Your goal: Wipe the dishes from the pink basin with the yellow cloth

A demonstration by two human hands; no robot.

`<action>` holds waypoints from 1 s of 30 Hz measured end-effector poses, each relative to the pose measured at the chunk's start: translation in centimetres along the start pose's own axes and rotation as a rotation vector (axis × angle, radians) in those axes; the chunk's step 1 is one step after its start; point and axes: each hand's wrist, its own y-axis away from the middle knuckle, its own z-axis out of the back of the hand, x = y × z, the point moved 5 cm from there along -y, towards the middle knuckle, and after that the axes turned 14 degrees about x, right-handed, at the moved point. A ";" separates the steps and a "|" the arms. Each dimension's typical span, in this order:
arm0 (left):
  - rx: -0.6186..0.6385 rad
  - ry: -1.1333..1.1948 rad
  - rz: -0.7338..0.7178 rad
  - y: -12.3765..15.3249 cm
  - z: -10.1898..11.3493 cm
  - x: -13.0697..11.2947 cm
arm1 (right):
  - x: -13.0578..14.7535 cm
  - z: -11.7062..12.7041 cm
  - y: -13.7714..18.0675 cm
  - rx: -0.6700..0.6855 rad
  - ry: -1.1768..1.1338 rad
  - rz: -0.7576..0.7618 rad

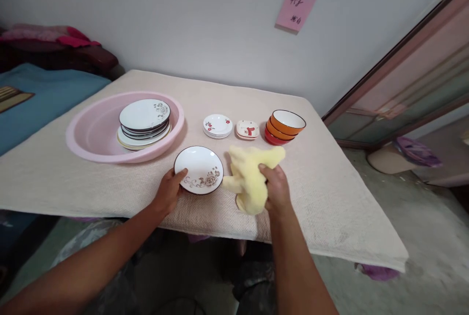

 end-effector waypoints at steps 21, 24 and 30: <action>0.361 -0.273 -0.142 2.1 -4.0 -0.3 | -2.8 -8.4 -2.4 -0.060 1.209 0.392; 0.371 -0.242 -0.152 2.1 -4.2 -0.3 | -2.7 -6.9 -2.6 -0.134 1.035 0.297; 0.372 -0.088 -0.111 1.5 -4.3 0.5 | -2.6 -11.0 -0.8 0.291 0.947 0.324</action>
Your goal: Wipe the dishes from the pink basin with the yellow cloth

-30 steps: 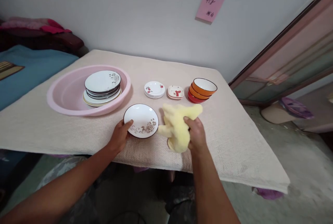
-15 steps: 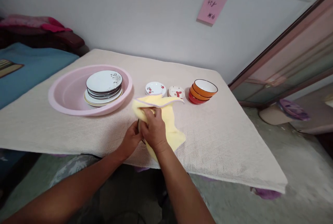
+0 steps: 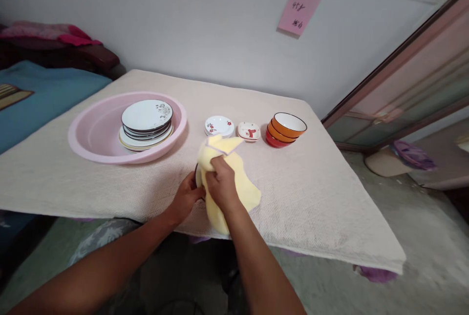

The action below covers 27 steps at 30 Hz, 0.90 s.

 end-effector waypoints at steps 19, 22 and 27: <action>-0.162 0.334 0.017 -0.7 1.5 -0.8 | -3.3 4.6 1.9 0.190 0.205 -0.133; -0.164 0.320 0.023 -0.7 1.6 -0.7 | -6.7 6.2 2.3 -0.050 -0.084 -0.437; -0.119 0.196 0.090 -0.4 1.3 -0.4 | -8.8 6.1 2.5 -0.314 -0.755 -0.586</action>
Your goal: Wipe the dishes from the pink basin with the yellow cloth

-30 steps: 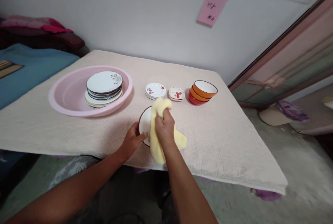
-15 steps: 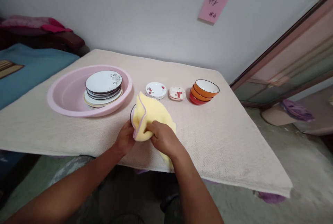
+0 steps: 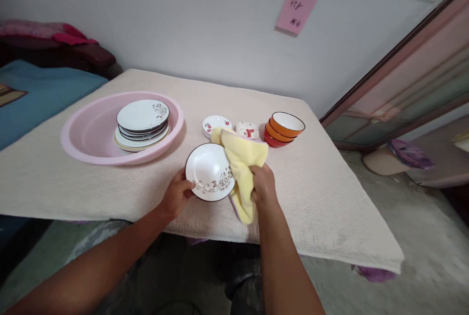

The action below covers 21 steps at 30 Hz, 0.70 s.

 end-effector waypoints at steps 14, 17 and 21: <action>0.232 -0.119 -0.012 0.1 -1.0 0.6 | -0.3 -9.5 3.4 0.453 0.458 0.236; 0.245 -0.045 0.032 0.2 -1.2 0.7 | 0.3 -10.3 4.5 0.650 0.558 0.240; 0.069 0.067 0.059 0.2 -0.5 0.4 | 0.9 -9.9 5.0 0.791 0.609 0.257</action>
